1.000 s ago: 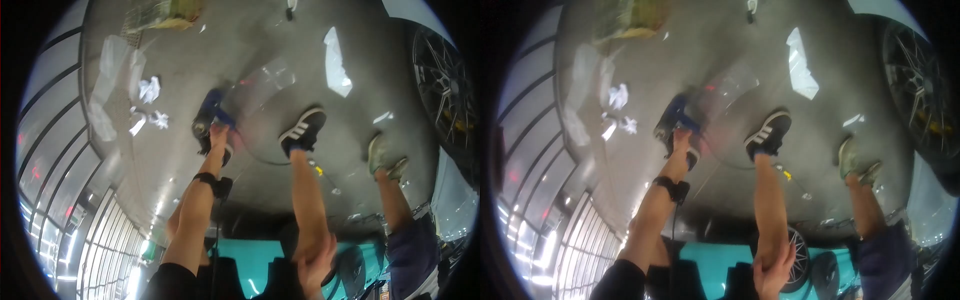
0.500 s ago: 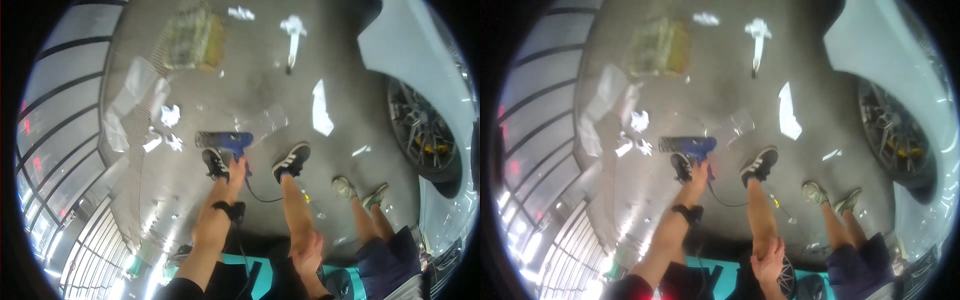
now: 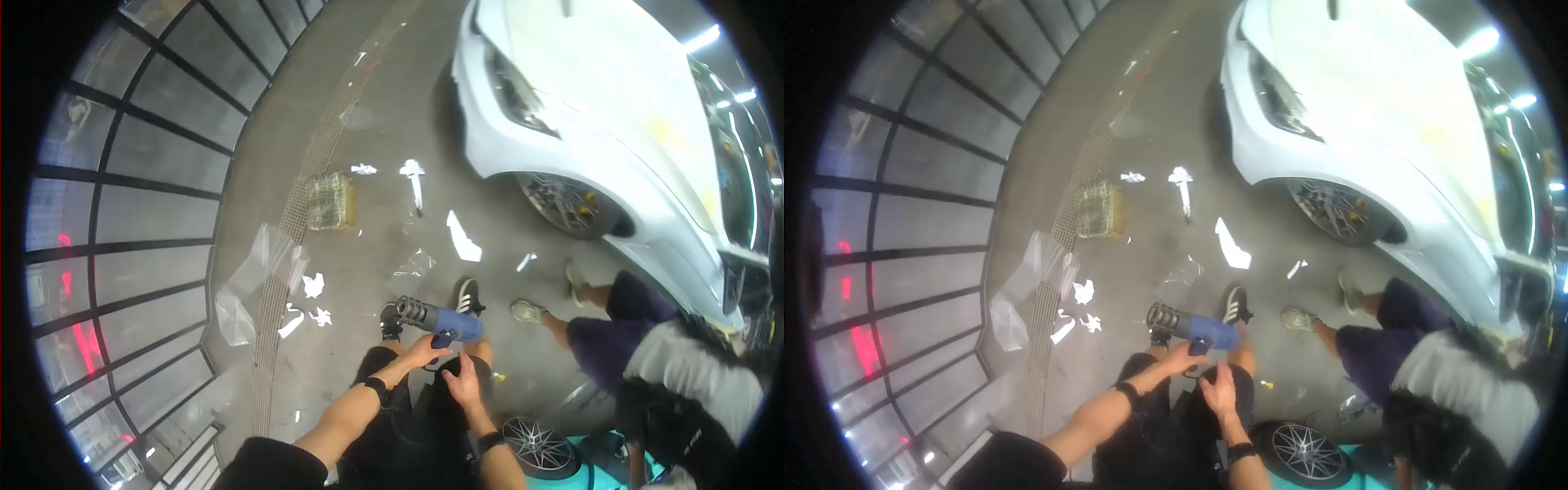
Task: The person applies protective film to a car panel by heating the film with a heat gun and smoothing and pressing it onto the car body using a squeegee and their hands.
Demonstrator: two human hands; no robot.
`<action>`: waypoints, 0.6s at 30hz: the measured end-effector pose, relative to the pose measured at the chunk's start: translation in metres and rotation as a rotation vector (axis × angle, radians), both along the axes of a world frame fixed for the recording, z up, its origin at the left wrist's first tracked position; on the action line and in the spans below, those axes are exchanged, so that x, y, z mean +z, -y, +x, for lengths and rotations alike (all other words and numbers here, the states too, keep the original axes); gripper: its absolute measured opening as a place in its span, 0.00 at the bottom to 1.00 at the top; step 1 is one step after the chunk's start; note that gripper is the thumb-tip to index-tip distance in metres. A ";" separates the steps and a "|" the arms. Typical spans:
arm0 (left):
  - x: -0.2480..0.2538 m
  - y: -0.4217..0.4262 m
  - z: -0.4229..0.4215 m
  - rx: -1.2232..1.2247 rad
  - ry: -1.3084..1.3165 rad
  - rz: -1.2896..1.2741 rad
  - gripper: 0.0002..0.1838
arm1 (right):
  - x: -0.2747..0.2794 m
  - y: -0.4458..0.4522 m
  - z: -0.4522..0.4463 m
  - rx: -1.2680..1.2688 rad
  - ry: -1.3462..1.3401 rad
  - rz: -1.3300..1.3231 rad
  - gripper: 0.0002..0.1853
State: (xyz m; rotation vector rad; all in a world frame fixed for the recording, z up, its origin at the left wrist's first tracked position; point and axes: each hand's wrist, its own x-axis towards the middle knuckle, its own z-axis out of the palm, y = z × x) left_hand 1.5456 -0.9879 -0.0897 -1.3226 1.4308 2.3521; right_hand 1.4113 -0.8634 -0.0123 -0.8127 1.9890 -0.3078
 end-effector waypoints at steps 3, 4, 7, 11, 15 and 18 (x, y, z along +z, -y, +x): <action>0.061 -0.022 0.011 -0.061 -0.163 -0.182 0.31 | 0.036 -0.019 0.021 -0.220 0.008 -0.103 0.42; 0.085 -0.018 0.013 -0.306 -0.057 -0.081 0.31 | 0.053 -0.026 0.024 -0.378 0.245 -0.044 0.39; 0.077 -0.047 0.025 -0.542 -0.164 0.006 0.28 | 0.046 -0.067 0.034 -0.414 0.451 -0.193 0.26; 0.151 -0.048 0.000 -0.907 0.087 0.026 0.30 | 0.055 -0.117 0.039 -0.373 0.347 -0.149 0.22; 0.115 -0.083 -0.030 -1.082 -0.053 -0.169 0.26 | 0.064 -0.152 0.032 -0.563 0.515 -0.403 0.30; 0.010 -0.127 -0.033 -1.041 0.014 -0.050 0.25 | 0.057 -0.189 0.012 -0.684 0.553 -0.537 0.31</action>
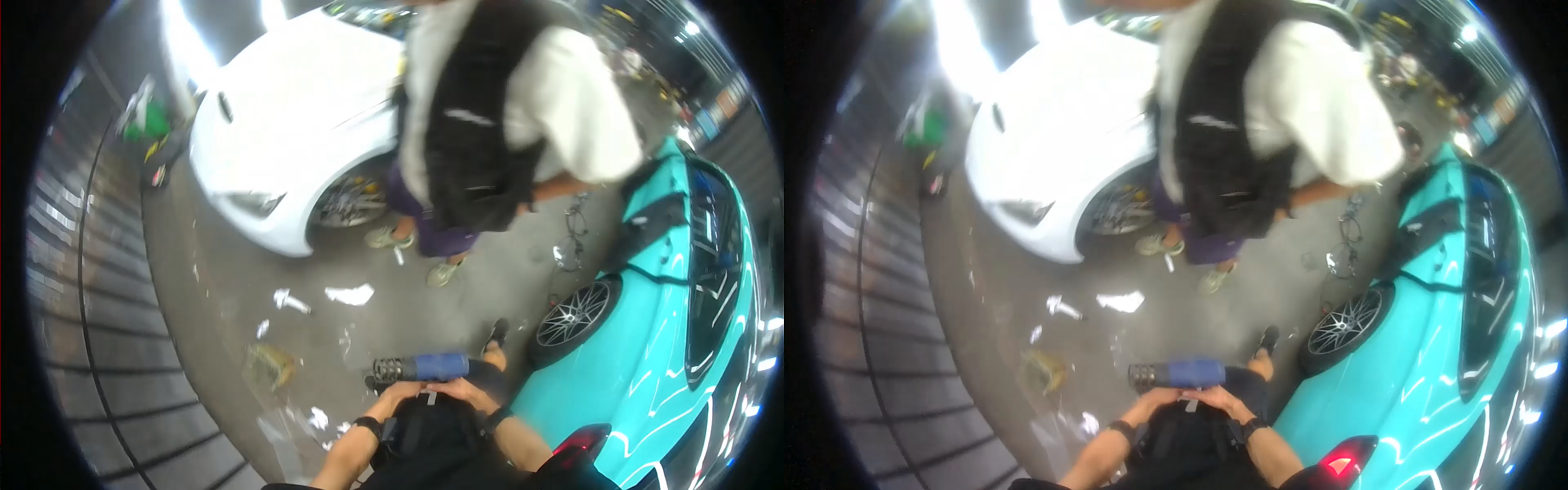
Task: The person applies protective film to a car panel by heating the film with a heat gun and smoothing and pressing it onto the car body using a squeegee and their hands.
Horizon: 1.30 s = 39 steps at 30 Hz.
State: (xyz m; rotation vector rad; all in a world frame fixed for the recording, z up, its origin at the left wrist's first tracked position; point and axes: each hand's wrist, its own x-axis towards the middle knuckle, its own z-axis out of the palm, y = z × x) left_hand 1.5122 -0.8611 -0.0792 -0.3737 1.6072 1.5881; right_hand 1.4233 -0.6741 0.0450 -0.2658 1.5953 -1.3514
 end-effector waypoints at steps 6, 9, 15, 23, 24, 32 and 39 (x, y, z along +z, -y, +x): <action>0.115 -0.094 -0.154 -0.397 -0.359 -0.013 0.24 | -0.015 -0.109 -0.053 -0.469 0.286 0.023 0.27; 0.091 -0.173 -0.213 -0.408 -0.244 -0.047 0.20 | -0.029 -0.172 -0.104 -0.605 0.388 0.001 0.29; 0.079 -0.283 -0.290 -0.295 -0.318 0.084 0.24 | -0.014 -0.248 -0.154 -1.119 0.573 -0.316 0.23; 0.078 -0.313 -0.396 -0.374 -0.168 0.015 0.31 | -0.034 -0.293 -0.261 -1.065 0.712 -0.347 0.23; 0.062 -0.313 -0.416 -0.381 -0.217 0.093 0.31 | -0.048 -0.297 -0.282 -1.035 0.731 -0.368 0.23; 0.119 -0.306 -0.664 -0.493 -1.118 -0.163 0.20 | -0.095 -0.295 -0.503 -0.864 -0.293 -0.067 0.18; 0.323 -0.194 -0.831 -0.414 -1.445 -0.062 0.22 | 0.090 -0.170 -0.682 -0.877 -0.416 -0.464 0.25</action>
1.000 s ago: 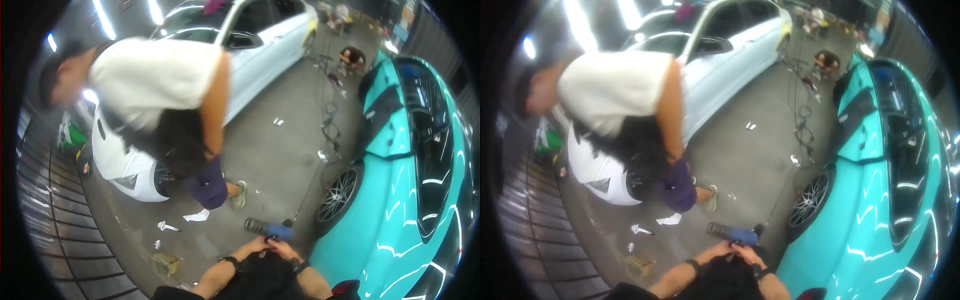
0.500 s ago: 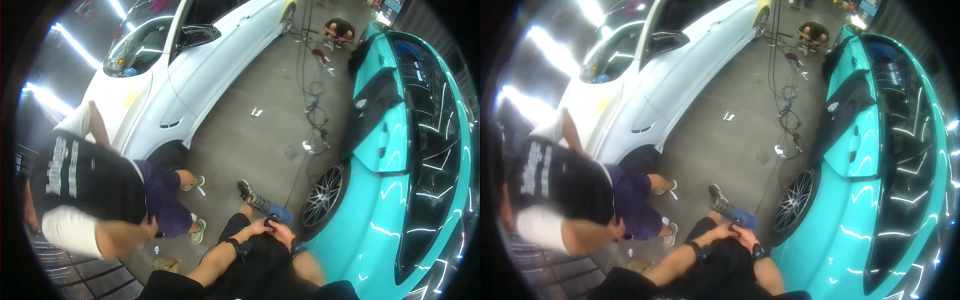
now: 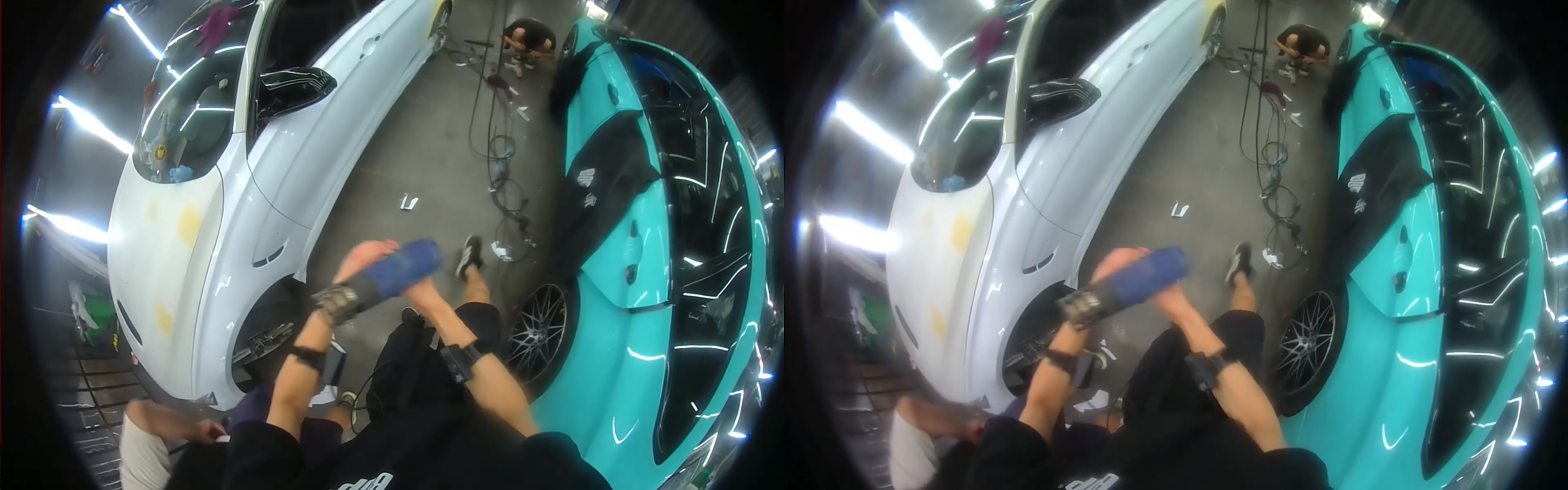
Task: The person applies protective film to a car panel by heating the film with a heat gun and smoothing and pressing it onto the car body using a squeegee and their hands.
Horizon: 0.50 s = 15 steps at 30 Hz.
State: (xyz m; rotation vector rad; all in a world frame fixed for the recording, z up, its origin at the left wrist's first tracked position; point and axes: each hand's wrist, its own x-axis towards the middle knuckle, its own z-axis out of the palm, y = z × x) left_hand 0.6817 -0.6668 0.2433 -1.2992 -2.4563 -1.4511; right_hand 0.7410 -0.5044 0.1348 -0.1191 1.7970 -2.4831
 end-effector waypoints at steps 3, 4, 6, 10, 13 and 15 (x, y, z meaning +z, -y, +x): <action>0.122 0.055 0.045 0.204 0.435 0.088 0.23 | 0.067 0.066 -0.032 0.216 -0.235 -0.086 0.29; 0.136 0.072 0.063 0.292 0.429 0.087 0.23 | 0.076 0.091 -0.030 0.297 -0.266 -0.045 0.29; 0.136 0.092 0.108 0.476 0.417 0.113 0.23 | 0.125 0.127 -0.019 0.513 -0.256 -0.020 0.27; 0.098 0.085 0.192 0.858 0.468 0.242 0.23 | 0.195 0.196 0.008 0.828 -0.487 -0.372 0.27; 0.071 0.050 0.219 1.047 0.492 0.342 0.23 | 0.216 0.194 0.022 0.981 -0.368 -0.460 0.47; 0.062 0.029 0.221 1.107 0.490 0.393 0.23 | 0.200 0.187 0.029 0.998 -0.343 -0.433 0.47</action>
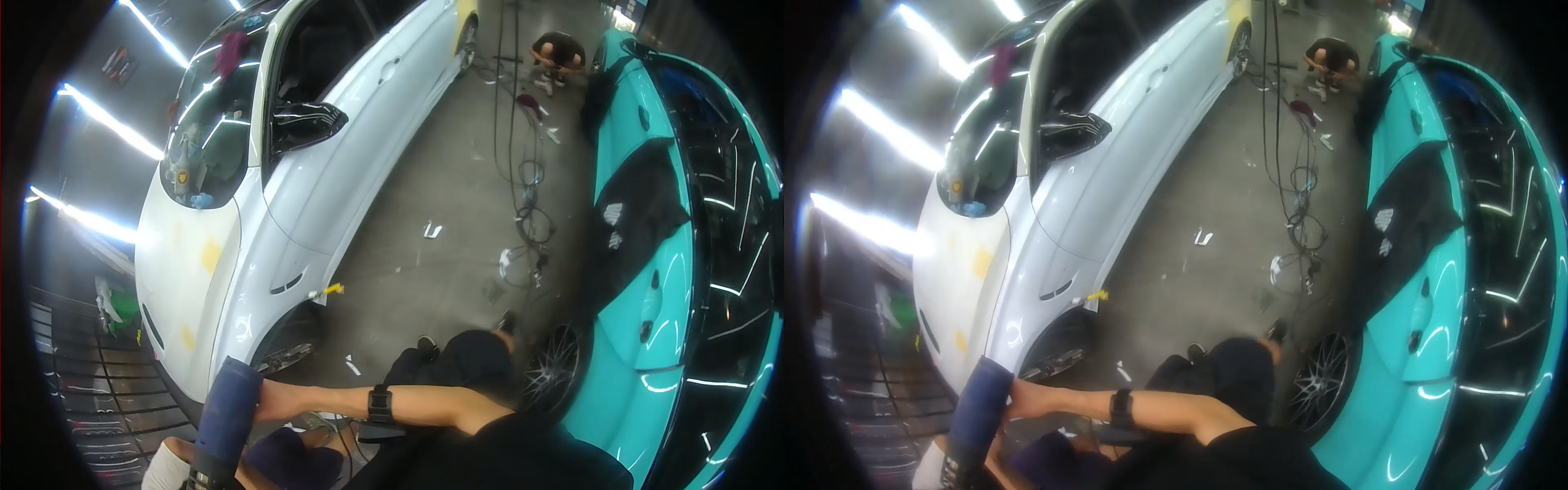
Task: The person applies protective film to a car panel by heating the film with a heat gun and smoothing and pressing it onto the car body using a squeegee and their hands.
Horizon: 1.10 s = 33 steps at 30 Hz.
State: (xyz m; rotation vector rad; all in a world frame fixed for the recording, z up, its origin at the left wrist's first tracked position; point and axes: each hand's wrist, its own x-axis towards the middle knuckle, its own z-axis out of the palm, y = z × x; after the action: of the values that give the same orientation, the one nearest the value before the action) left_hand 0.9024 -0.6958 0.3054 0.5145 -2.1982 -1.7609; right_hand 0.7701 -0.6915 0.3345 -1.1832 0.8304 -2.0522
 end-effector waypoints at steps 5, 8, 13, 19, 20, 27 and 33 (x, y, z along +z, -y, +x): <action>0.001 -0.043 -0.022 0.035 -0.032 0.033 0.23 | -0.057 -0.079 -0.015 -0.062 0.011 -0.044 0.45; 0.003 -0.067 -0.064 -0.015 -0.057 0.050 0.23 | -0.045 -0.174 -0.045 -0.121 0.299 0.028 0.40; -0.012 -0.115 -0.152 -0.163 -0.003 0.115 0.22 | -0.021 -0.259 -0.084 -0.402 0.403 0.321 0.37; -0.053 -0.161 -0.207 -0.439 0.243 0.179 0.22 | -0.013 -0.300 -0.153 -0.662 0.433 0.243 0.28; -0.063 -0.164 -0.214 -0.484 0.288 0.172 0.22 | -0.015 -0.296 -0.165 -0.792 0.433 0.141 0.20; -0.208 -0.072 -0.270 -0.607 0.441 -0.304 0.13 | -0.005 -0.317 -0.284 -0.603 0.280 0.417 0.14; -0.249 -0.009 -0.334 -0.150 0.467 -0.341 0.11 | -0.037 -0.345 -0.351 -0.873 0.017 0.771 0.12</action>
State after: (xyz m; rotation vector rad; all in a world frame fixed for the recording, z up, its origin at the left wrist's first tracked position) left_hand 0.5686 -0.6864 0.0560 0.7522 -2.8514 -1.3819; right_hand 0.4191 -0.3462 0.2970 -0.3691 2.1457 -1.9642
